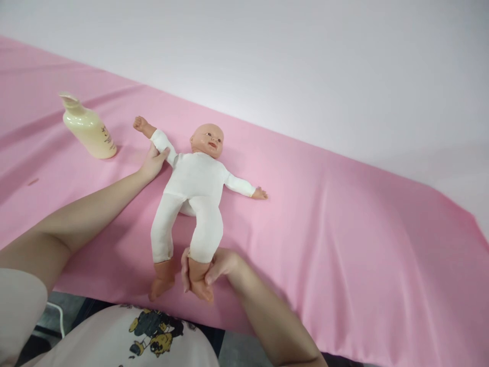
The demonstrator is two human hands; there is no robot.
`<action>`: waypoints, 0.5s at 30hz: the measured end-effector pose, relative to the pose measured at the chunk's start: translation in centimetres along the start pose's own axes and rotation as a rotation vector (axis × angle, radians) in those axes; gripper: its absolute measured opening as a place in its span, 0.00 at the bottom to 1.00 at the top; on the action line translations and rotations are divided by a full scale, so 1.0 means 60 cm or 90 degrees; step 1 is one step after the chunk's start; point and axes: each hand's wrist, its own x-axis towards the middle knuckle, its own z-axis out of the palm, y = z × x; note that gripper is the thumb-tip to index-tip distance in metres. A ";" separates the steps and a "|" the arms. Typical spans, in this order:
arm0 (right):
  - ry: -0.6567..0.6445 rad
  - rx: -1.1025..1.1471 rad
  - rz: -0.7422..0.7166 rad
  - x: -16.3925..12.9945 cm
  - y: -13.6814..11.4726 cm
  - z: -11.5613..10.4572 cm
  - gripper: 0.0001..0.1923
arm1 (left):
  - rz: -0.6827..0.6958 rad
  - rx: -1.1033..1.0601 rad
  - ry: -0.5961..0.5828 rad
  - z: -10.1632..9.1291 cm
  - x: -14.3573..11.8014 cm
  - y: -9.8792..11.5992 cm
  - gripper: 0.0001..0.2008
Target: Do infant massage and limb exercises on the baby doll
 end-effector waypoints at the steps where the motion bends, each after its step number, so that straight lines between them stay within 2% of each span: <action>1: -0.028 -0.021 0.030 0.003 -0.005 0.001 0.24 | -0.012 -0.016 0.007 0.000 0.002 -0.004 0.30; 4: -0.085 -0.049 0.047 0.010 -0.014 0.003 0.23 | -0.059 -0.069 0.033 0.002 0.004 -0.002 0.29; 8: -0.090 -0.055 0.045 0.013 -0.017 0.004 0.22 | -0.100 -0.119 0.063 0.005 0.002 0.012 0.28; 11: -0.107 -0.075 0.065 0.012 -0.020 0.001 0.22 | -0.100 -0.126 0.068 0.005 0.001 0.021 0.29; 13: -0.110 -0.072 0.044 0.011 -0.021 -0.003 0.22 | -0.084 -0.118 0.059 0.006 0.000 0.025 0.30; 15: -0.153 -0.068 0.015 0.010 -0.019 -0.003 0.22 | -0.072 -0.109 0.038 0.006 -0.001 0.028 0.29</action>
